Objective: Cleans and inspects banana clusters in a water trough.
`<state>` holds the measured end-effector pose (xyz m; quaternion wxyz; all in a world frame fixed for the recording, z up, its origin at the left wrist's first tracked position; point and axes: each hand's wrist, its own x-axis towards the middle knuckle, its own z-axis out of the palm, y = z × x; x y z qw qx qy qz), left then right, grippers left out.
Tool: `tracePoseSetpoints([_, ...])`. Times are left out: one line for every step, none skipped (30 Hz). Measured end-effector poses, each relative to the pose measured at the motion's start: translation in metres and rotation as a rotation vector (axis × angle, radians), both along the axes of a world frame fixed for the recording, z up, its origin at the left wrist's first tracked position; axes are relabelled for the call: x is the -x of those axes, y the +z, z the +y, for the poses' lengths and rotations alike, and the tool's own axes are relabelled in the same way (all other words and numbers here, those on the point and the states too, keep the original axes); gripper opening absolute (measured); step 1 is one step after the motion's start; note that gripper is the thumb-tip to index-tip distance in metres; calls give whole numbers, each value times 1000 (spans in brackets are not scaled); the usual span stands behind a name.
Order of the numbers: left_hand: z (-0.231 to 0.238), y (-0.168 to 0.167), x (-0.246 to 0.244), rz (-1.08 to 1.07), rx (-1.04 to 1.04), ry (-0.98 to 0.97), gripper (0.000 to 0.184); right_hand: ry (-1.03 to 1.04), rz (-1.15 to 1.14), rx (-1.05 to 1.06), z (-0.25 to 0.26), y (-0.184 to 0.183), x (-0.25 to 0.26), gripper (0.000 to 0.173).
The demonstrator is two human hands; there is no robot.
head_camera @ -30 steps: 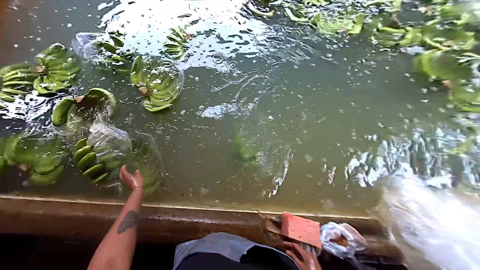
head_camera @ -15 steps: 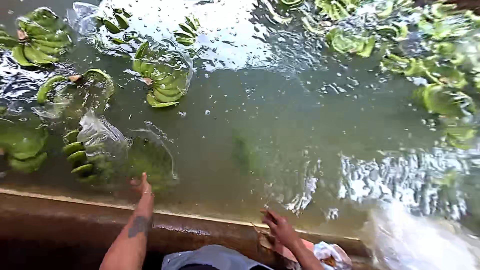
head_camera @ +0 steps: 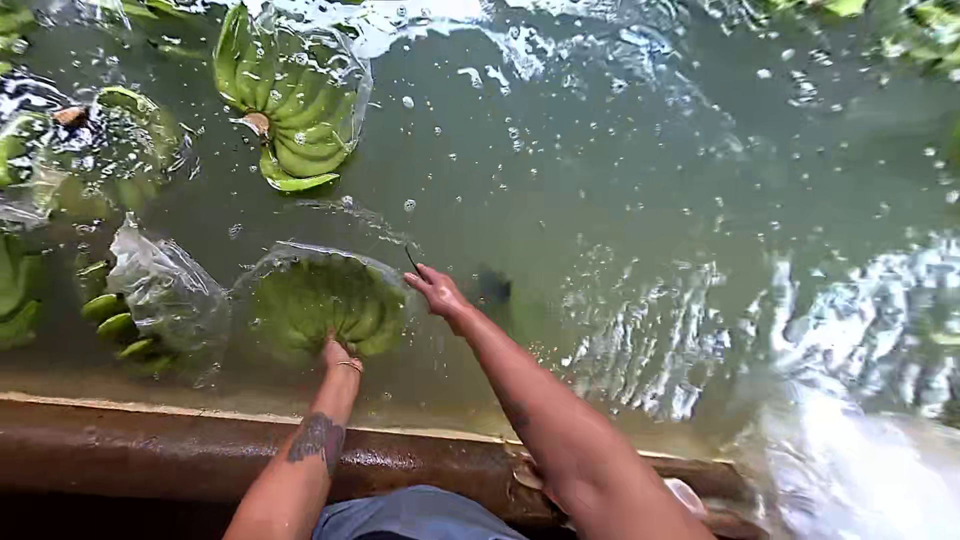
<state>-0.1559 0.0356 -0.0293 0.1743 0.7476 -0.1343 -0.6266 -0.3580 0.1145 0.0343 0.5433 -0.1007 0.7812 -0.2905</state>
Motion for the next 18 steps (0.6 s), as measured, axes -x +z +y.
tracePoseSetpoints([7, -3, 1, 14, -19, -25, 56, -43, -24, -34, -5, -9, -5, 64])
tracePoseSetpoints([14, -6, 0, 18, -42, -59, 56, -81, -12, -60, -3, -21, -13, 58])
tracePoseSetpoints([18, -8, -3, 10, -62, -101, 56, -116, 20, -90, 6, -33, -20, 54])
tracePoseSetpoints([20, -11, -5, -2, -71, -151, 54, -164, 54, -107, 21, -40, -28, 51])
tracePoseSetpoints([20, -15, -9, -11, -70, -206, 52, -218, 90, -115, 40, -47, -37, 46])
tracePoseSetpoints([20, -20, -12, -25, -63, -272, 48, -275, 110, -131, 60, -51, -46, 42])
tracePoseSetpoints([19, -25, -17, -42, -57, -360, 47, -349, 107, -155, 77, -51, -55, 39])
tracePoseSetpoints([15, -28, -21, -65, -50, -460, 48, -458, 95, -162, 89, -48, -62, 35])
tracePoseSetpoints([10, -31, -21, -91, -34, -561, 49, -609, 79, -138, 94, -42, -64, 33])
tracePoseSetpoints([5, -33, -19, -109, -10, -658, 48, -767, 69, -93, 94, -29, -59, 30])
tracePoseSetpoints([1, -30, -16, -116, 5, -754, 48, -901, 55, -37, 93, -12, -50, 28])
tracePoseSetpoints([-1, -23, -13, -109, 1, -837, 49, -1004, 44, 24, 91, 8, -41, 26])
tracePoseSetpoints([-3, -14, -8, -82, -14, -899, 47, -1081, 27, 98, 91, 28, -31, 24])
tracePoseSetpoints([-3, -7, 0, -38, -40, -942, 45, -1139, 9, 181, 94, 47, -20, 22])
tracePoseSetpoints([-2, -3, 5, 15, -63, -990, 44, -1190, 16, 253, 100, 67, -7, 21])
tracePoseSetpoints([-1, -1, 11, 73, -76, -1051, 45, -1260, 64, 322, 105, 89, 9, 22])
tracePoseSetpoints([-1, -3, 18, 135, -80, -1124, 45, -1315, 128, 401, 110, 113, 28, 25])
tracePoseSetpoints([-2, -2, 27, 197, -73, -1207, 43, -1330, 187, 492, 116, 135, 46, 27])
